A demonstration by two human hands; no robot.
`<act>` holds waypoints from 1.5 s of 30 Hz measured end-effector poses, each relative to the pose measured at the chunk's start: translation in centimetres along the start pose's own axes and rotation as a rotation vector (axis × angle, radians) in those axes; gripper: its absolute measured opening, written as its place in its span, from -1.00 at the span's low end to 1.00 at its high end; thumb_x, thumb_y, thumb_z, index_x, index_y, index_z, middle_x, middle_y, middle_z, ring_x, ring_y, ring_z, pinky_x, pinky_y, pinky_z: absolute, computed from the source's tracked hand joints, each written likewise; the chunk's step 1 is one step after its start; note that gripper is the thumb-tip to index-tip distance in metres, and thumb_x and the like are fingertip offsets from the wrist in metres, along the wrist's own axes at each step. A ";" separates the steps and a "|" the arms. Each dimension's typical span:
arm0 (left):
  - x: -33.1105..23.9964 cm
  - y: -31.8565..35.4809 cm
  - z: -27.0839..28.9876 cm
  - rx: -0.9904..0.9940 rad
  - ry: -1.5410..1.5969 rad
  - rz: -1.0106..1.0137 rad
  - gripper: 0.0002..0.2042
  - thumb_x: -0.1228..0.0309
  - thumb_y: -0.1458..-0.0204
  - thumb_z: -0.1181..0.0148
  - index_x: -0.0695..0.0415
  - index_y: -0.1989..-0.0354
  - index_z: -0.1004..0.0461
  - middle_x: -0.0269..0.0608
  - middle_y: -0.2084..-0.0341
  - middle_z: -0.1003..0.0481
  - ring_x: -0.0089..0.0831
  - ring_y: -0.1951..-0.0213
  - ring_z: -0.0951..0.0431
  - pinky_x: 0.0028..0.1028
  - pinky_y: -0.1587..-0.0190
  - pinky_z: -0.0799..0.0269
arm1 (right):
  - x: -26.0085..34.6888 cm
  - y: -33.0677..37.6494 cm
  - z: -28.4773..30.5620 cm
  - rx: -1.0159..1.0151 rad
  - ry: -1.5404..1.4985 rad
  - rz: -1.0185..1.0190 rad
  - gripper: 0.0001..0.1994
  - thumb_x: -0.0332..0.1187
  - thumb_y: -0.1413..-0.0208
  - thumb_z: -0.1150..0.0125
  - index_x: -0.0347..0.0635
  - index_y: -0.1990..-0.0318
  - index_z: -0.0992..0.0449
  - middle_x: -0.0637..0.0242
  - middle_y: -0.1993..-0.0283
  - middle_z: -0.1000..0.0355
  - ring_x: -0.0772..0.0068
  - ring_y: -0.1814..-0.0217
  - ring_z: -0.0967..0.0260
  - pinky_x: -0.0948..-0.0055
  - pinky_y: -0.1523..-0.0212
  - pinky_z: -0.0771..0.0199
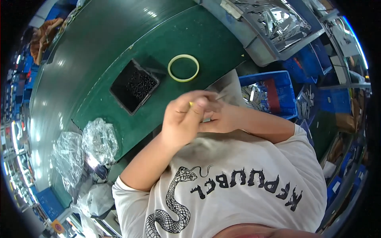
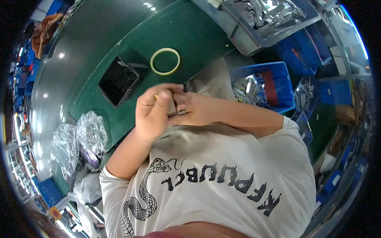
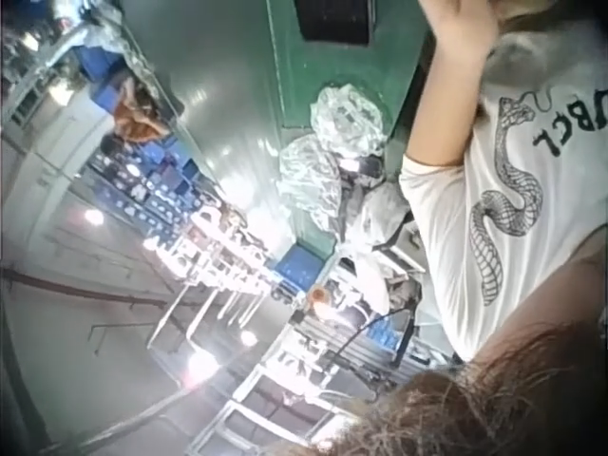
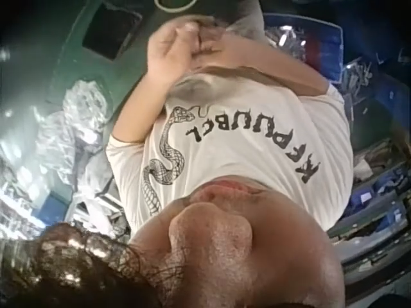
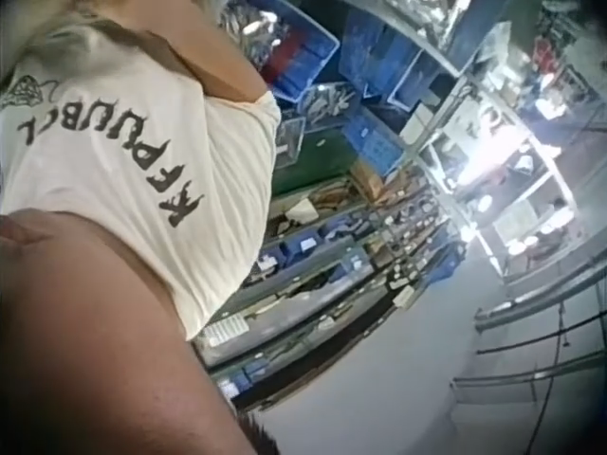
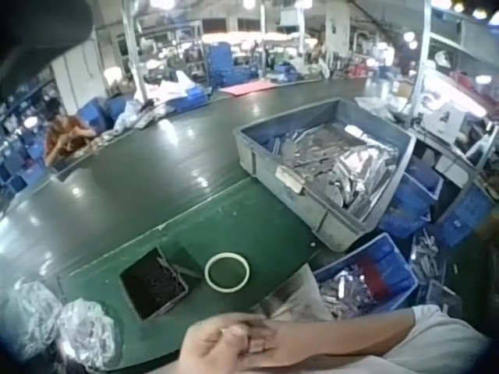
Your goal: Apply yellow tape or labels to small rectangular electronic components at a factory workbench.
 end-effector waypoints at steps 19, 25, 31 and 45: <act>3.2 5.3 7.8 -0.106 -0.475 0.130 -0.44 0.66 -0.01 -0.25 0.30 -0.24 -0.28 -0.09 0.13 -0.55 -0.37 0.10 -0.56 -0.39 -0.04 -0.45 | 12.1 9.5 23.8 -0.413 1.209 -0.169 -0.85 -0.39 -0.02 -0.35 -0.25 0.28 -0.60 0.17 0.26 -0.54 0.17 0.20 -0.52 0.33 0.17 -0.50; 1.9 5.1 6.2 0.015 -0.729 0.049 -0.49 0.58 0.00 -0.31 0.27 -0.18 -0.36 0.00 0.18 -0.58 -0.27 0.16 -0.61 -0.37 0.04 -0.50 | 2.9 3.6 32.9 -0.015 1.346 -0.793 -0.75 -0.37 0.10 -0.32 -0.15 0.20 -0.64 0.18 0.31 -0.59 0.18 0.28 -0.53 0.23 0.24 -0.50; 2.9 6.1 8.6 -0.093 -0.676 0.149 -0.56 0.54 -0.02 -0.31 0.26 -0.12 -0.42 0.00 0.19 -0.59 -0.30 0.21 -0.62 -0.40 0.12 -0.51 | -1.6 4.5 35.3 0.210 1.335 -1.040 -0.71 -0.39 0.27 -0.38 -0.10 0.27 -0.65 0.20 0.36 -0.58 0.20 0.34 -0.51 0.21 0.36 -0.46; 2.4 5.8 8.6 -0.052 -0.635 0.157 -0.68 0.62 -0.04 -0.23 0.29 -0.01 -0.47 -0.03 0.28 -0.61 -0.37 0.23 -0.61 -0.47 0.12 -0.48 | 16.3 0.6 32.8 -0.417 0.839 -0.364 -0.78 -0.31 -0.04 -0.30 -0.13 0.16 -0.58 0.29 0.26 -0.55 0.30 0.22 -0.50 0.32 0.15 -0.46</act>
Point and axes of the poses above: each hand's wrist, its own y-axis away from the middle knuckle, its own z-axis out of the back of the hand, x = y × z, the point moved 8 cm from there along -y, towards the middle knuckle
